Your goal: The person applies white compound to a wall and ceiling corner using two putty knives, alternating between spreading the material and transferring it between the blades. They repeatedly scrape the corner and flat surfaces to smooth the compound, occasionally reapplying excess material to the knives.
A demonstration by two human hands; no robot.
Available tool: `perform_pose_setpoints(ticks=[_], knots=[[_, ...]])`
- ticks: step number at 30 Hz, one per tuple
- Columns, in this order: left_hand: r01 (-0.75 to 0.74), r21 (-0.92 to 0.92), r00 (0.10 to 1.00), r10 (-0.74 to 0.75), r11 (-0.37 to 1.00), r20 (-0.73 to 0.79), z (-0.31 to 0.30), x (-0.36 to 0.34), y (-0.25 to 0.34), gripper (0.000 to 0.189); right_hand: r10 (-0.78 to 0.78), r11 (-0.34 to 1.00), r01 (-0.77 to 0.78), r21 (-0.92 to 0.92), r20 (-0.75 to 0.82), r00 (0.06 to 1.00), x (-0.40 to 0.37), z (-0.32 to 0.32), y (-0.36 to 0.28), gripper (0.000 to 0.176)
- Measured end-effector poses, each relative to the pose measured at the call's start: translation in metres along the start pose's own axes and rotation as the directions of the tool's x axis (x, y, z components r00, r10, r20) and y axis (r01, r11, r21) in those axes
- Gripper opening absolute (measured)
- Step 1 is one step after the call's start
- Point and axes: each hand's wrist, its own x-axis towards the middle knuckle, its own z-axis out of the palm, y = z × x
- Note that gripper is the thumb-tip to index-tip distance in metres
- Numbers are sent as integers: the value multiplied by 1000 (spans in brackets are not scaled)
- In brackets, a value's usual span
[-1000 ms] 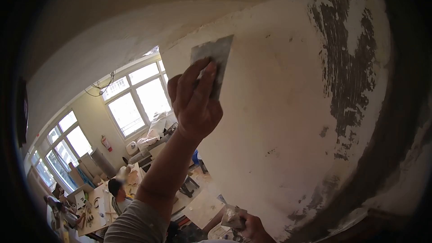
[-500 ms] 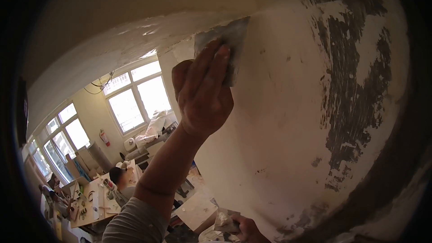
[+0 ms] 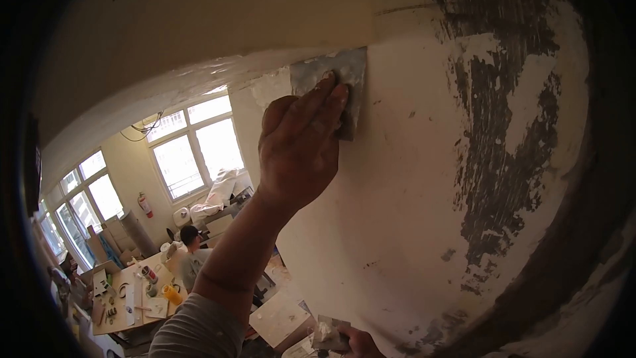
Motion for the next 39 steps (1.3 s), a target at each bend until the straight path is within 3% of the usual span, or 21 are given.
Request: perform_pose_setpoints(ticks=[5, 12, 15, 19, 21, 23, 28, 32, 39], knots=[[0, -115, 1000, 3, 993, 24, -4, 1, -5, 50, -27, 998, 25, -50, -37, 999, -17, 11, -3, 22], [66, -218, 969, -10, 974, 246, -39, -33, 20, 48, -5, 999, 5, -48, 19, 1000, -21, 19, 4, 23], [172, -75, 974, -158, 982, 160, -51, -39, 25, 47, 40, 999, -41, -11, -16, 999, -13, 8, 1, 18], [368, 92, 927, -373, 925, 46, -40, -35, 11, 40, 87, 996, -86, 35, -29, 996, 1, -14, 4, 30], [468, 120, 874, -479, 875, 82, -33, -24, 10, 40, 78, 996, -78, 30, 6, 997, 0, -17, 4, 30], [532, 121, 833, -544, 838, 104, -27, -15, 11, 40, 5, 999, -7, -43, -43, 999, -30, 9, -2, 18], [540, 44, 837, -542, 840, 80, -15, 0, 25, 43, -1, 1000, 1, 2, 51, 999, -35, -12, -1, 22], [416, 4, 909, -416, 910, 16, -11, 11, 45, 43, -55, 998, 55, 1, 29, 998, -27, -39, 11, 22], [425, -126, 905, -419, 896, 72, -19, 33, 90, 45, -87, 995, 79, 67, 130, 988, -16, -62, 20, 25]])
